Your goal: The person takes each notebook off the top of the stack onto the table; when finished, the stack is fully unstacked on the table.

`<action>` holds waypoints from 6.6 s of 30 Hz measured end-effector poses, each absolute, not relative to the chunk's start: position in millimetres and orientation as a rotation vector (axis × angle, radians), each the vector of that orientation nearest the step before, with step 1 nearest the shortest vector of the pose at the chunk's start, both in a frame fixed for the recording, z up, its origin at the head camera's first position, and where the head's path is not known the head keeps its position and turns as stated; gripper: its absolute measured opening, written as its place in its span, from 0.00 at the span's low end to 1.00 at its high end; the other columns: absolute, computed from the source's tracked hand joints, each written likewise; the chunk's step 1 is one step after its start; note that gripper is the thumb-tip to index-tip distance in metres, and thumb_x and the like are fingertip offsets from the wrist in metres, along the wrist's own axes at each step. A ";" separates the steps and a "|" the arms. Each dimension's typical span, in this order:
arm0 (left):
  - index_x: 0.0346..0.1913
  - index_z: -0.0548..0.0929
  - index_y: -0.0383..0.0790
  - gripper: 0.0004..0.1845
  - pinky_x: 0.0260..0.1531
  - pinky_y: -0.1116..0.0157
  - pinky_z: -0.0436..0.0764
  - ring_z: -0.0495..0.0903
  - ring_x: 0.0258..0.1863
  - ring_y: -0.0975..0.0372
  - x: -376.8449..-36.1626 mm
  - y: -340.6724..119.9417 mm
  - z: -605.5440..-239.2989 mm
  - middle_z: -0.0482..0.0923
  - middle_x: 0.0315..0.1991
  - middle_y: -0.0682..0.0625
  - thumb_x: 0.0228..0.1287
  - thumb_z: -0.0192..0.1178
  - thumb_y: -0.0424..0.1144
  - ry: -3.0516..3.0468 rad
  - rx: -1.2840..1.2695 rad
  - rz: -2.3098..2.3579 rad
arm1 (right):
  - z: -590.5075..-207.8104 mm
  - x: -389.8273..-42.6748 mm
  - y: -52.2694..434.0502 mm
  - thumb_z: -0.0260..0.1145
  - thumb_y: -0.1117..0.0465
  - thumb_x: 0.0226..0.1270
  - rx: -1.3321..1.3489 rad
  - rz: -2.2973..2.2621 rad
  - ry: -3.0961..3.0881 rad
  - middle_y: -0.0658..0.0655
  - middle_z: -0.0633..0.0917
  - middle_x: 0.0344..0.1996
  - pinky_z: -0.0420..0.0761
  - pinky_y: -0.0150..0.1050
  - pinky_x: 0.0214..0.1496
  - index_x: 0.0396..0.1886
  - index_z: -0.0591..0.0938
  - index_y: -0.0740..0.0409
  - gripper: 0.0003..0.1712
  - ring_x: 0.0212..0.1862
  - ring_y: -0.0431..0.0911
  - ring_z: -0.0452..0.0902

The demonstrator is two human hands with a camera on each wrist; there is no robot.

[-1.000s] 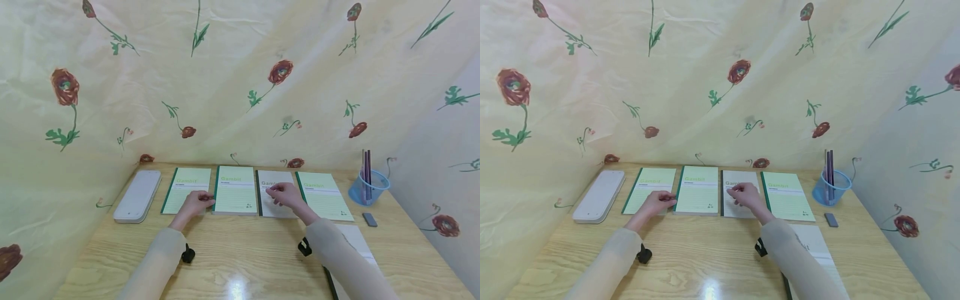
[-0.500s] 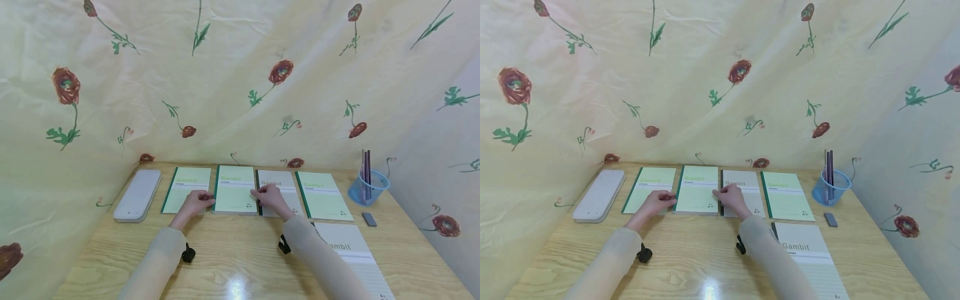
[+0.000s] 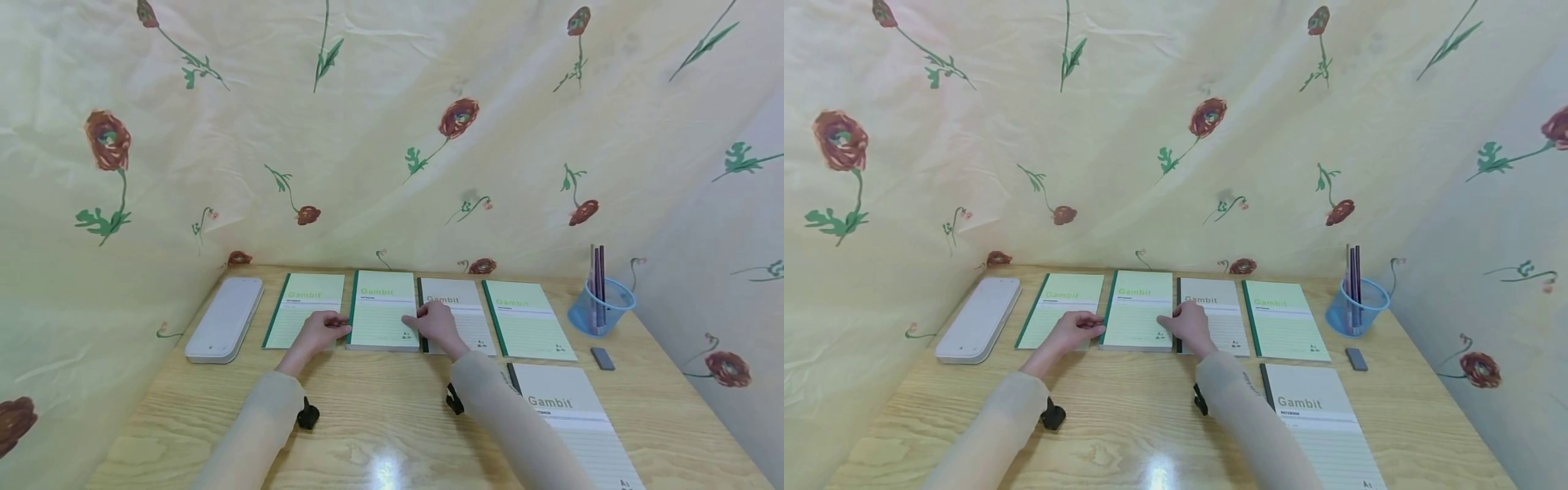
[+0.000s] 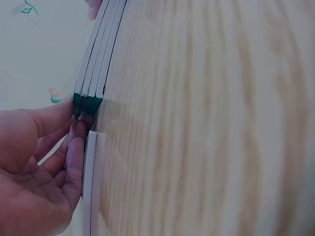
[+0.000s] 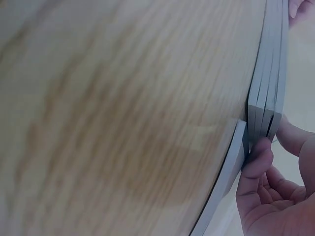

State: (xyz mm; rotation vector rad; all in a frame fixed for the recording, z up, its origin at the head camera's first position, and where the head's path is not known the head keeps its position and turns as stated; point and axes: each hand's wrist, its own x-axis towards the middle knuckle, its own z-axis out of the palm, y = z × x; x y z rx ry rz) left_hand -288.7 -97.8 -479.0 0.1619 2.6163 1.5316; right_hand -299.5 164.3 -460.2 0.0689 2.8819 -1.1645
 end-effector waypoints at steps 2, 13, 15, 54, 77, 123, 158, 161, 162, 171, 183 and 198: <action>0.51 0.85 0.32 0.13 0.51 0.56 0.78 0.80 0.43 0.56 -288.3 -97.4 -478.7 0.85 0.42 0.46 0.66 0.66 0.34 2.610 0.150 1.540 | -459.7 -298.7 163.6 0.74 0.53 0.62 0.067 -1.159 2.893 0.53 0.80 0.19 0.70 0.34 0.26 0.24 0.83 0.61 0.17 0.23 0.44 0.73; 0.51 0.84 0.29 0.13 0.50 0.55 0.79 0.81 0.44 0.54 -287.2 -97.0 -477.8 0.85 0.43 0.43 0.67 0.65 0.34 2.608 0.180 1.549 | -461.2 -299.1 163.5 0.75 0.54 0.62 0.090 -1.175 2.896 0.51 0.77 0.15 0.67 0.33 0.23 0.20 0.83 0.60 0.17 0.20 0.42 0.68; 0.51 0.84 0.30 0.13 0.50 0.55 0.79 0.81 0.44 0.54 -287.1 -96.8 -478.4 0.85 0.43 0.43 0.67 0.65 0.34 2.613 0.166 1.541 | -462.2 -299.9 164.1 0.75 0.54 0.62 0.086 -1.171 2.905 0.51 0.76 0.14 0.65 0.34 0.22 0.19 0.82 0.61 0.18 0.19 0.42 0.66; 0.50 0.85 0.30 0.12 0.48 0.57 0.80 0.82 0.42 0.55 -288.1 -96.7 -477.3 0.85 0.40 0.44 0.66 0.66 0.32 2.638 0.150 1.498 | -444.5 -247.9 232.5 0.67 0.55 0.70 0.325 -1.498 2.620 0.57 0.82 0.35 0.75 0.36 0.34 0.50 0.78 0.70 0.22 0.33 0.45 0.75; 0.51 0.85 0.32 0.13 0.48 0.57 0.80 0.81 0.42 0.56 -289.1 -96.5 -479.7 0.84 0.42 0.45 0.66 0.66 0.33 2.622 0.125 1.484 | -450.1 -139.1 291.1 0.68 0.54 0.69 0.527 -1.482 2.484 0.51 0.83 0.22 0.73 0.39 0.32 0.52 0.76 0.73 0.26 0.27 0.45 0.75; 0.51 0.85 0.31 0.13 0.48 0.57 0.79 0.81 0.43 0.56 -289.7 -96.4 -477.5 0.84 0.42 0.45 0.67 0.65 0.33 2.609 0.109 1.485 | -461.9 -89.7 291.4 0.75 0.53 0.61 0.427 -1.074 2.663 0.52 0.77 0.22 0.71 0.37 0.25 0.39 0.82 0.65 0.20 0.25 0.45 0.71; 0.50 0.85 0.30 0.12 0.46 0.59 0.79 0.80 0.41 0.56 -288.8 -96.7 -476.1 0.84 0.40 0.45 0.67 0.65 0.33 2.607 0.127 1.490 | -434.0 -123.2 289.7 0.69 0.58 0.68 0.043 -1.161 2.752 0.54 0.77 0.17 0.72 0.36 0.19 0.48 0.80 0.68 0.17 0.16 0.47 0.73; 0.51 0.85 0.30 0.13 0.46 0.58 0.79 0.81 0.42 0.55 -289.0 -96.9 -476.6 0.84 0.41 0.44 0.67 0.65 0.33 2.601 0.130 1.495 | -430.7 -135.3 285.7 0.68 0.58 0.69 -0.030 -1.186 2.782 0.54 0.78 0.18 0.73 0.37 0.19 0.48 0.81 0.69 0.17 0.16 0.48 0.74; 0.51 0.85 0.30 0.13 0.46 0.58 0.80 0.81 0.42 0.55 -288.6 -97.1 -476.8 0.84 0.42 0.44 0.67 0.65 0.33 2.602 0.130 1.494 | -429.5 -139.6 283.5 0.68 0.58 0.69 -0.041 -1.190 2.793 0.55 0.78 0.18 0.73 0.37 0.19 0.47 0.81 0.68 0.17 0.16 0.48 0.74; 0.51 0.85 0.30 0.13 0.48 0.57 0.80 0.81 0.43 0.56 -289.0 -96.4 -477.5 0.84 0.42 0.45 0.66 0.66 0.33 2.608 0.133 1.494 | -420.8 -188.5 258.2 0.67 0.55 0.70 -0.068 -1.219 2.835 0.59 0.81 0.23 0.75 0.37 0.22 0.43 0.83 0.66 0.15 0.20 0.46 0.75; 0.51 0.85 0.30 0.13 0.47 0.57 0.80 0.81 0.43 0.55 -288.3 -98.8 -476.7 0.84 0.42 0.44 0.67 0.65 0.33 2.607 0.133 1.502 | -429.7 -260.0 216.9 0.66 0.51 0.71 -0.011 -1.229 2.763 0.59 0.84 0.33 0.80 0.37 0.32 0.46 0.83 0.65 0.20 0.30 0.47 0.80; 0.50 0.85 0.31 0.12 0.46 0.59 0.79 0.80 0.41 0.57 -292.1 -96.6 -479.5 0.84 0.41 0.45 0.67 0.65 0.33 2.599 0.114 1.492 | -446.4 -310.8 184.1 0.65 0.49 0.71 -0.053 -1.046 2.795 0.57 0.83 0.28 0.77 0.36 0.32 0.42 0.85 0.66 0.21 0.28 0.45 0.78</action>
